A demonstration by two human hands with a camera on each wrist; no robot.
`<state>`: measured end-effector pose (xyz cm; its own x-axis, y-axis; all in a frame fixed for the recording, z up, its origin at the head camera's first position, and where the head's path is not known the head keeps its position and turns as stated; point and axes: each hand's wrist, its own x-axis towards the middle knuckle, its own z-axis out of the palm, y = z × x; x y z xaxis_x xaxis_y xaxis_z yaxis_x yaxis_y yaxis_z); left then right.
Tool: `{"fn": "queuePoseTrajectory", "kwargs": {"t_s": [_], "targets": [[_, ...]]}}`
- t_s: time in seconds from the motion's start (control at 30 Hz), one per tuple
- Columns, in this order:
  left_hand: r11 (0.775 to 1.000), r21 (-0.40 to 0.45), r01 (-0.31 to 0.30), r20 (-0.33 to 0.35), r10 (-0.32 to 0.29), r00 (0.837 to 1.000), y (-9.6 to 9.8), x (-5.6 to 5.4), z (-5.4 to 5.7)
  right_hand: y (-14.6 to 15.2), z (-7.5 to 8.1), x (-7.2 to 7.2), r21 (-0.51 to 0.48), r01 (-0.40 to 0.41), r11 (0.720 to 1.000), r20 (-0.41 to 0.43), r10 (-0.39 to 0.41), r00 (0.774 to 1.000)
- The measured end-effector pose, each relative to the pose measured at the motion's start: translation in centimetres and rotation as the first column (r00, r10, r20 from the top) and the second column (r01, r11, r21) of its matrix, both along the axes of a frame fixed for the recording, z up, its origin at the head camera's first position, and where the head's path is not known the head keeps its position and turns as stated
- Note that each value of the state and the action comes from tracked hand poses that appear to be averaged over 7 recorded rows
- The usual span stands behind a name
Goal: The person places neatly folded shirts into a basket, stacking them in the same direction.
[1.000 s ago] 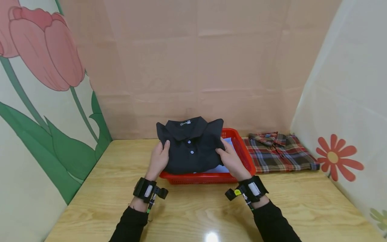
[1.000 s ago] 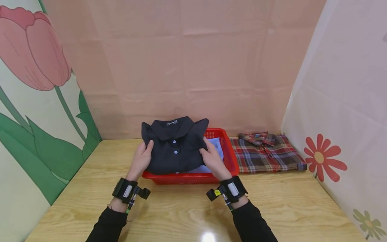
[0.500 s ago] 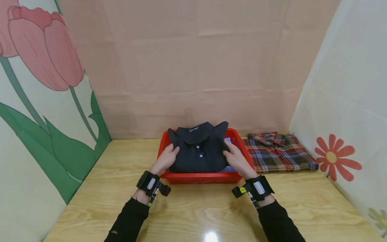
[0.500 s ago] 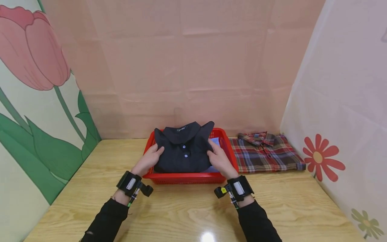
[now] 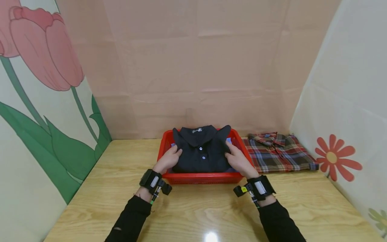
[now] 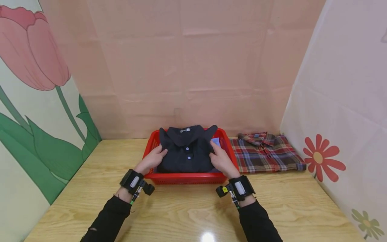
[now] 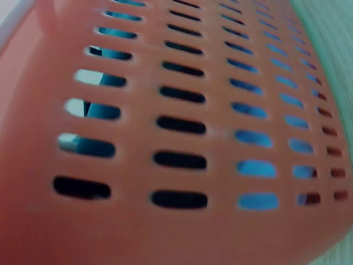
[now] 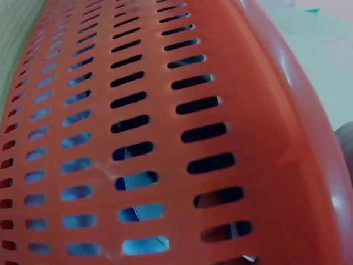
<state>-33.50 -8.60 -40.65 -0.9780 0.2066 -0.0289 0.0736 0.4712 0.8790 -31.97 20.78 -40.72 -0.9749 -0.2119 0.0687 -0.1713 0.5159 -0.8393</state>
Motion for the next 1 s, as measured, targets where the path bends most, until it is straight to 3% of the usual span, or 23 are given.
{"fn": "queuePoseTrajectory", "kwargs": {"t_s": [0.2, 0.47, 0.63, 0.83, 1.0], "targets": [[0.997, -0.061, 0.042, -0.008, -0.042, 0.999, 0.0, -0.3, -0.2, 0.2, 0.0, 0.1, 0.121, 0.033, 0.992, 0.021, -0.036, 0.999], [0.985, -0.171, 0.03, 0.058, -0.02, 0.998, 0.0, -0.1, 0.1, 0.7, 0.1, 0.1, 0.224, 0.032, 0.974, 0.003, -0.034, 0.999], [0.976, -0.217, -0.017, 0.034, 0.025, 0.999, 0.1, 0.1, 0.3, 0.9, 0.5, 0.1, 0.365, 0.084, 0.927, -0.057, -0.068, 0.996], [0.936, -0.349, -0.047, -0.081, 0.02, 0.997, -0.1, 0.3, 1.1, 1.0, 0.8, 0.6, 0.479, 0.11, 0.871, -0.162, -0.036, 0.986], [0.915, -0.394, -0.082, -0.179, 0.011, 0.984, -0.1, 0.3, 1.3, 0.5, 0.8, 1.0, 0.582, 0.08, 0.809, -0.127, -0.007, 0.992]]}}
